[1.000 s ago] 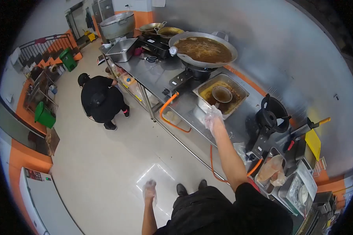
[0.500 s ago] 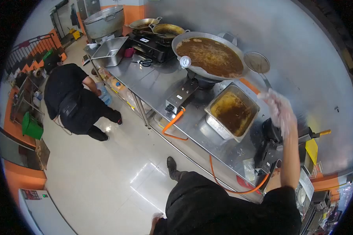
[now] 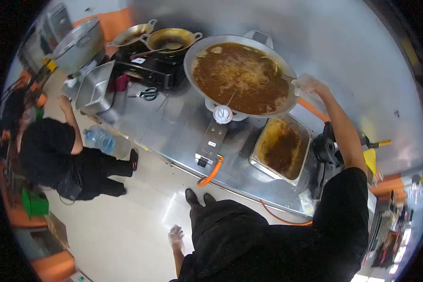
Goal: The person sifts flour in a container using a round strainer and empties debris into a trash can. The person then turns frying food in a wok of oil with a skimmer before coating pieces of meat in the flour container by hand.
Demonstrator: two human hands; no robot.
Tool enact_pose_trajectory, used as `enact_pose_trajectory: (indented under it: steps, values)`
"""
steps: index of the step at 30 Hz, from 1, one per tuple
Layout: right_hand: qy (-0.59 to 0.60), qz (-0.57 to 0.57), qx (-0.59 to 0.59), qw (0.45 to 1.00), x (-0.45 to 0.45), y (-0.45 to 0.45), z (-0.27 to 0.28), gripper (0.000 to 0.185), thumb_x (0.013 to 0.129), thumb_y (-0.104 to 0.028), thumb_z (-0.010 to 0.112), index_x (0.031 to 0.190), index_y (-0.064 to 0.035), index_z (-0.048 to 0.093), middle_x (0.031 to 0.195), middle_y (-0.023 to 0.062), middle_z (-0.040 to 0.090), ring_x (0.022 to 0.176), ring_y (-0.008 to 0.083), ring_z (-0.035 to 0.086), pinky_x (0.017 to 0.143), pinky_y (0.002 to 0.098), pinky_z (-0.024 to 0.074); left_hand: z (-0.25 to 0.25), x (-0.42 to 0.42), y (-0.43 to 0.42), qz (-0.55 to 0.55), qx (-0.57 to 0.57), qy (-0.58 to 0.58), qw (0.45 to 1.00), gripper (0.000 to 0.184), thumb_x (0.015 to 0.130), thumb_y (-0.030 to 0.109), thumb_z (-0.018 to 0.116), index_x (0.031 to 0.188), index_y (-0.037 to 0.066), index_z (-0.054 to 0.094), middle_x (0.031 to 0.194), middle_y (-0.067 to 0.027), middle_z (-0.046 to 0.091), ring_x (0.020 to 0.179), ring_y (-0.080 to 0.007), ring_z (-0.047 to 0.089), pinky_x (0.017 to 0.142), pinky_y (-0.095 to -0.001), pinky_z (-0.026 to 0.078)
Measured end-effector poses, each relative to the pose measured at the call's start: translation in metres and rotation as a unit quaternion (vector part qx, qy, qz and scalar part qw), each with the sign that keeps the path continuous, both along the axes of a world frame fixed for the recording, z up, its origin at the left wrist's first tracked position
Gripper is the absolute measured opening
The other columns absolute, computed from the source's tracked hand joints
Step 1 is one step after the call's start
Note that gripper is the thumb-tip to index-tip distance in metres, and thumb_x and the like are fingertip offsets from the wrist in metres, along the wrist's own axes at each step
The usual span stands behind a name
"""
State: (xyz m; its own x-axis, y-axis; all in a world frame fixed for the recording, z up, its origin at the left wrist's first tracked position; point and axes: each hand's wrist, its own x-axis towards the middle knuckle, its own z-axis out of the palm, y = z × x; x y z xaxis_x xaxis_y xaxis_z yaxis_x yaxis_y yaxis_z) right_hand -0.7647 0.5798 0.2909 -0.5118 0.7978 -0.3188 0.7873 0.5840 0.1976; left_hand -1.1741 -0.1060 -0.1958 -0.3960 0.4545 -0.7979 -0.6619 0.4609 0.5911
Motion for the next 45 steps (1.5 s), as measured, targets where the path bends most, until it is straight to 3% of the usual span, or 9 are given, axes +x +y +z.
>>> enact_pose_trajectory:
  steps: [8,12,16,17,21,29,33,35,45]
  values:
    - [0.279,-0.448,-0.256,0.810,-0.042,-0.073,0.009,0.037,0.093,-0.040,0.049,0.082,-0.0063,0.061,0.063,0.0024,0.044,0.056,0.0149,0.043,0.053,0.0321,0.0363,-0.043,-0.085,0.019,-0.216,-0.052,-0.071,0.972,0.010,0.084,0.013,0.055,0.092,0.009,0.059,0.077,-0.0030,0.057,0.063,-0.0151,0.053,0.049,-0.0273,0.040]
    - [0.401,-0.549,-0.324,0.658,-0.084,-0.066,-0.006,0.037,0.092,-0.039,0.052,0.081,-0.0053,0.064,0.057,-0.0018,0.040,0.051,0.0104,0.038,0.049,0.0282,0.0314,-0.079,-0.141,0.066,-0.488,0.059,0.428,0.759,0.005,0.073,0.005,0.054,0.072,0.005,0.059,0.076,-0.0115,0.059,0.069,-0.0277,0.059,0.059,-0.0362,0.048]
    - [0.466,-0.696,-0.419,0.350,-0.108,-0.048,-0.013,0.036,0.091,-0.037,0.055,0.080,-0.0044,0.066,0.051,-0.0060,0.037,0.046,0.0058,0.033,0.044,0.0243,0.0264,0.043,-0.133,0.184,-0.291,0.047,0.078,0.952,0.016,0.086,0.013,0.052,0.097,0.008,0.062,0.090,-0.0073,0.065,0.069,-0.0171,0.061,0.056,-0.0284,0.048]
    - [0.421,-0.453,-0.265,0.740,-0.133,-0.061,0.004,0.037,0.091,-0.036,0.056,0.079,-0.0022,0.064,0.048,-0.0084,0.031,0.039,0.0042,0.029,0.038,0.0227,0.0221,0.048,-0.132,0.202,-0.307,0.116,0.009,0.944,0.021,0.088,0.017,0.053,0.105,0.007,0.060,0.093,-0.0071,0.066,0.071,-0.0160,0.062,0.056,-0.0272,0.048]
    - [0.452,-0.414,-0.230,0.756,-0.123,-0.053,-0.001,0.043,0.089,-0.042,0.056,0.070,-0.0060,0.069,0.054,-0.0059,0.030,0.054,0.0093,0.029,0.052,0.0255,0.0227,0.172,-0.087,0.286,-0.410,0.207,-0.034,0.887,0.036,0.088,0.025,0.059,0.115,0.002,0.057,0.097,-0.0071,0.065,0.077,-0.0137,0.064,0.059,-0.0254,0.050]
    - [0.357,-0.339,-0.060,0.868,-0.091,-0.069,0.030,0.039,0.095,-0.037,0.048,0.086,-0.0034,0.067,0.074,0.0060,0.051,0.064,0.0169,0.048,0.055,0.0314,0.0396,0.137,-0.027,0.347,-0.476,0.244,0.036,0.844,0.039,0.087,0.035,0.064,0.111,0.005,0.059,0.089,-0.0050,0.067,0.065,-0.0096,0.060,0.053,-0.0203,0.046]
    - [0.083,0.043,0.206,0.974,-0.061,-0.066,0.010,0.034,0.096,-0.028,0.041,0.091,-0.0010,0.062,0.071,0.0100,0.057,0.069,0.0250,0.059,0.066,0.0363,0.0488,0.157,-0.017,0.357,-0.436,0.187,-0.016,0.880,0.035,0.087,0.037,0.065,0.104,0.007,0.059,0.085,-0.0052,0.066,0.061,-0.0084,0.058,0.050,-0.0203,0.045]
    - [-0.136,-0.016,0.191,0.972,-0.069,-0.082,0.017,0.032,0.098,-0.023,0.035,0.108,-0.0013,0.057,0.094,0.0176,0.059,0.087,0.0306,0.059,0.077,0.0385,0.0505,0.162,-0.015,0.361,-0.450,0.172,-0.003,0.876,0.034,0.086,0.037,0.065,0.100,0.007,0.059,0.081,-0.0041,0.065,0.060,-0.0082,0.057,0.049,-0.0207,0.044]
    - [-0.215,0.067,0.289,0.931,-0.079,-0.149,0.057,0.025,0.082,-0.013,0.054,0.105,-0.0040,0.054,0.086,0.0071,0.059,0.077,0.0180,0.060,0.065,0.0293,0.0501,0.167,0.005,0.363,-0.471,0.132,-0.001,0.872,0.021,0.086,0.026,0.064,0.088,0.007,0.058,0.070,-0.0012,0.060,0.055,-0.0079,0.054,0.047,-0.0218,0.042]
